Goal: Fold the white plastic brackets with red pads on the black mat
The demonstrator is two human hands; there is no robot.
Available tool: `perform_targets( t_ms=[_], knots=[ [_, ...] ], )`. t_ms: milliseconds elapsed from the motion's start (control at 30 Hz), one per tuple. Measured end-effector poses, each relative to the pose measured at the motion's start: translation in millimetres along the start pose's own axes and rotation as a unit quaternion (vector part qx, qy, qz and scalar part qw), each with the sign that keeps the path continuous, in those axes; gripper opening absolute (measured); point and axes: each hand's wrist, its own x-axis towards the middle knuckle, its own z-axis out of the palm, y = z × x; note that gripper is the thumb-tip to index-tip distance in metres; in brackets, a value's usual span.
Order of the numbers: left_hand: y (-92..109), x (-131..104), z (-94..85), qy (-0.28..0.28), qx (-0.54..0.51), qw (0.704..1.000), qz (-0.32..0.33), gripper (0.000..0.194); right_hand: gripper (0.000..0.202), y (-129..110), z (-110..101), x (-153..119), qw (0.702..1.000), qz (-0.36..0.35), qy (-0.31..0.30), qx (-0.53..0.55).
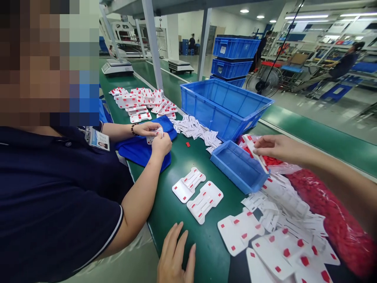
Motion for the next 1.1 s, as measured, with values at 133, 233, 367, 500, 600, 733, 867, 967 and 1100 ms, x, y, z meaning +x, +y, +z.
perform_targets(
  t_ms=[133,233,367,500,600,733,867,967,1100],
  knots=[
    [-2,0,1.5,0.024,-0.007,1.0,0.01,0.031,0.024,2,10,-2,0.999,0.034,0.03,0.022],
    [-5,-1,2.9,0.035,-0.012,0.999,0.016,0.031,0.025,5,9,-2,0.994,0.017,0.064,0.088],
    [-8,-2,6.7,0.046,-0.01,0.998,0.032,0.029,0.021,5,7,-9,0.982,0.025,0.072,0.171],
    [-11,-2,13.4,0.081,-0.028,0.996,0.011,0.025,0.03,6,7,-39,0.942,-0.012,0.067,0.329],
    [-16,-3,18.0,0.087,-0.029,0.995,0.044,0.025,0.044,15,13,-81,0.881,-0.052,0.036,0.469],
    [-15,1,19.1,0.099,-0.084,0.991,-0.023,0.022,0.054,35,43,-150,0.797,-0.063,-0.006,0.601],
    [8,13,3.9,0.042,-0.237,0.956,-0.169,0.038,0.054,45,83,-211,0.712,-0.071,0.002,0.698],
    [50,19,-19.4,-0.019,-0.377,0.905,-0.199,0.048,0.051,45,105,-248,0.641,-0.09,-0.005,0.762],
    [120,17,-51.5,-0.175,-0.478,0.857,-0.075,0.058,0.045,44,124,-285,0.543,-0.128,-0.029,0.829]
  ],
)
